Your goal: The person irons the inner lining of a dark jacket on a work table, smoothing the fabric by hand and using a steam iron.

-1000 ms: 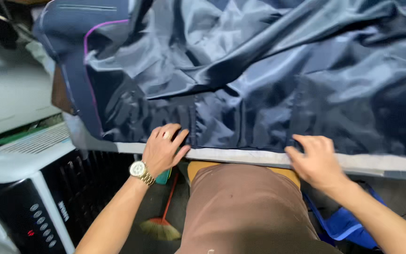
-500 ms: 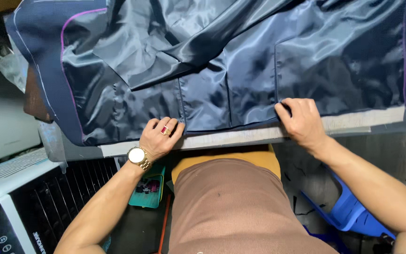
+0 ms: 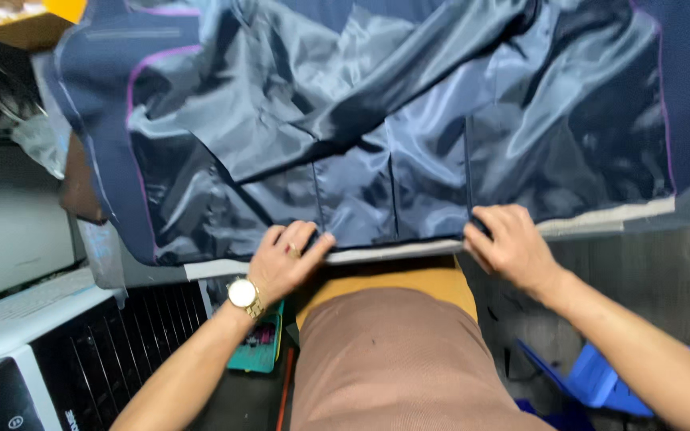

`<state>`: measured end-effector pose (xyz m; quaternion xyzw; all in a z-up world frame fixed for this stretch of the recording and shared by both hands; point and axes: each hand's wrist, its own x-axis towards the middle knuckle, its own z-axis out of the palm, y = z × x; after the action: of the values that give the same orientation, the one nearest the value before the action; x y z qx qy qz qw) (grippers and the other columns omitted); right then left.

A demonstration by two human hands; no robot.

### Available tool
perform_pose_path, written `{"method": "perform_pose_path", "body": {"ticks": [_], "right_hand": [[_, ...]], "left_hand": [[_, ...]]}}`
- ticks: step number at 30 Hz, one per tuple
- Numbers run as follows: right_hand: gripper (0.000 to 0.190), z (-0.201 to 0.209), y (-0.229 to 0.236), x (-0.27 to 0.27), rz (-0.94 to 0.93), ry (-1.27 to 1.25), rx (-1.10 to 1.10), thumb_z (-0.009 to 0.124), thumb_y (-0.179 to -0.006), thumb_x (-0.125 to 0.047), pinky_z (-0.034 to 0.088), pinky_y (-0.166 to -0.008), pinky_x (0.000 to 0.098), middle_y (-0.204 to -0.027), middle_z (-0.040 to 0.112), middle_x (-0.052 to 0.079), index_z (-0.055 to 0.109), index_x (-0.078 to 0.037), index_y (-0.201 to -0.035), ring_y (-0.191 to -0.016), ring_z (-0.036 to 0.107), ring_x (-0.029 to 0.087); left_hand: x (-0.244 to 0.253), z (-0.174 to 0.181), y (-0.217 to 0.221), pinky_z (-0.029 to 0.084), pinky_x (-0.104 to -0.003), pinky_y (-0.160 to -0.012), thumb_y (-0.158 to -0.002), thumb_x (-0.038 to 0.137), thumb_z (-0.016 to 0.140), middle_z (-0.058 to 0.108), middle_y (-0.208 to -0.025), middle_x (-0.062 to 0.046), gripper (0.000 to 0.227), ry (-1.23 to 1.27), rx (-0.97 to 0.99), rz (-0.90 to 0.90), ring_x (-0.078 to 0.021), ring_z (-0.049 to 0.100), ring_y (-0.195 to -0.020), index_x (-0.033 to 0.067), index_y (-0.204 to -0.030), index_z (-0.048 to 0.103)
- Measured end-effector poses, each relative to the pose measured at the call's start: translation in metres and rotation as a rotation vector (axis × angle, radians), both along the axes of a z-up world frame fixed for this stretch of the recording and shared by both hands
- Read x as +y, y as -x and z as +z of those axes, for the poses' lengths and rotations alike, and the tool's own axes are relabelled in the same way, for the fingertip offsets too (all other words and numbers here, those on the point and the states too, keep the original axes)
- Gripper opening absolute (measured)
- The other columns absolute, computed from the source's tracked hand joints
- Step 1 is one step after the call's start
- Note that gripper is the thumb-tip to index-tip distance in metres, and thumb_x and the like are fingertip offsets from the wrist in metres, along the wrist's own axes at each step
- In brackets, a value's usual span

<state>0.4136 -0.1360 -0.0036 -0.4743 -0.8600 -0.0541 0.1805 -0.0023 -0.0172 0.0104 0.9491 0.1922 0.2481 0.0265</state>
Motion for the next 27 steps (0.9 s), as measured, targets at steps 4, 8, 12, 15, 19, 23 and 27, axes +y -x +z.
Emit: {"method": "perform_pose_path", "body": {"ticks": [4,8,12,15,19,23,27], "right_hand": [[0.035,0.019,0.034,0.000,0.108,0.117,0.080,0.061,-0.097,-0.038,0.045,-0.103,0.0543,-0.136,0.061,0.025,0.066,-0.005,-0.108,-0.125,0.057,0.040],[0.020,0.017,0.062,0.022,0.243,0.108,0.301,0.063,-0.097,-0.021,0.044,-0.108,0.0566,-0.135,0.066,0.021,0.070,-0.004,-0.106,-0.126,0.062,0.038],[0.026,0.010,0.053,0.047,0.496,0.445,0.195,0.049,-0.105,-0.012,0.035,-0.112,0.0641,-0.127,0.066,0.021,0.065,0.001,-0.120,-0.115,0.059,0.038],[0.032,0.053,0.048,0.106,0.327,0.550,0.499,0.047,-0.104,-0.012,0.037,-0.060,0.0454,-0.065,0.043,0.008,0.045,-0.011,-0.072,-0.061,0.044,0.033],[0.011,0.046,0.005,0.225,0.058,0.235,0.605,0.062,-0.098,-0.006,0.054,-0.084,0.0455,-0.097,0.071,0.015,0.070,0.002,-0.100,-0.085,0.067,0.035],[0.012,0.007,-0.039,0.359,-0.278,0.290,0.443,0.058,-0.101,-0.011,0.046,-0.080,0.0475,-0.087,0.064,0.017,0.061,-0.001,-0.096,-0.084,0.062,0.039],[0.014,-0.038,-0.071,0.428,-0.327,0.134,0.230,0.055,-0.090,-0.004,0.041,-0.076,0.0565,-0.081,0.056,0.021,0.052,-0.003,-0.077,-0.076,0.054,0.044]], "left_hand": [[-0.025,-0.003,-0.011,0.040,-0.063,-0.108,-0.094,0.033,0.069,0.056,-0.142,-0.027,0.044,0.136,0.108,-0.023,-0.0445,0.056,-0.131,0.0096,-0.131,0.066],[-0.015,-0.004,-0.044,0.039,-0.060,-0.112,-0.101,0.028,0.059,0.059,-0.142,-0.027,0.039,0.145,-0.024,-0.062,-0.0416,0.057,-0.132,0.0073,-0.134,0.062],[0.000,0.001,-0.071,0.040,-0.059,-0.112,-0.100,0.027,0.065,0.064,-0.129,-0.019,0.024,0.297,0.070,-0.174,-0.0371,0.061,-0.125,0.0048,-0.109,0.069],[0.064,0.001,-0.089,0.057,-0.053,-0.094,-0.099,0.016,0.055,0.073,-0.109,-0.018,0.023,0.197,-0.249,0.011,-0.0381,0.070,-0.102,0.0064,-0.099,0.077],[0.207,0.030,-0.095,0.051,-0.047,-0.099,-0.100,0.009,0.056,0.072,-0.113,-0.020,0.021,0.363,-0.338,0.455,-0.0399,0.067,-0.107,-0.0020,-0.113,0.069],[0.346,0.002,-0.093,0.047,-0.054,-0.086,-0.099,0.027,0.049,0.073,-0.098,-0.022,0.032,0.508,-0.197,0.927,-0.0479,0.065,-0.098,0.0044,-0.102,0.071],[0.402,-0.027,-0.094,0.052,-0.059,-0.079,-0.094,0.046,0.054,0.072,-0.095,-0.029,0.048,0.683,0.325,0.887,-0.0518,0.067,-0.094,0.0013,-0.097,0.071]]}}
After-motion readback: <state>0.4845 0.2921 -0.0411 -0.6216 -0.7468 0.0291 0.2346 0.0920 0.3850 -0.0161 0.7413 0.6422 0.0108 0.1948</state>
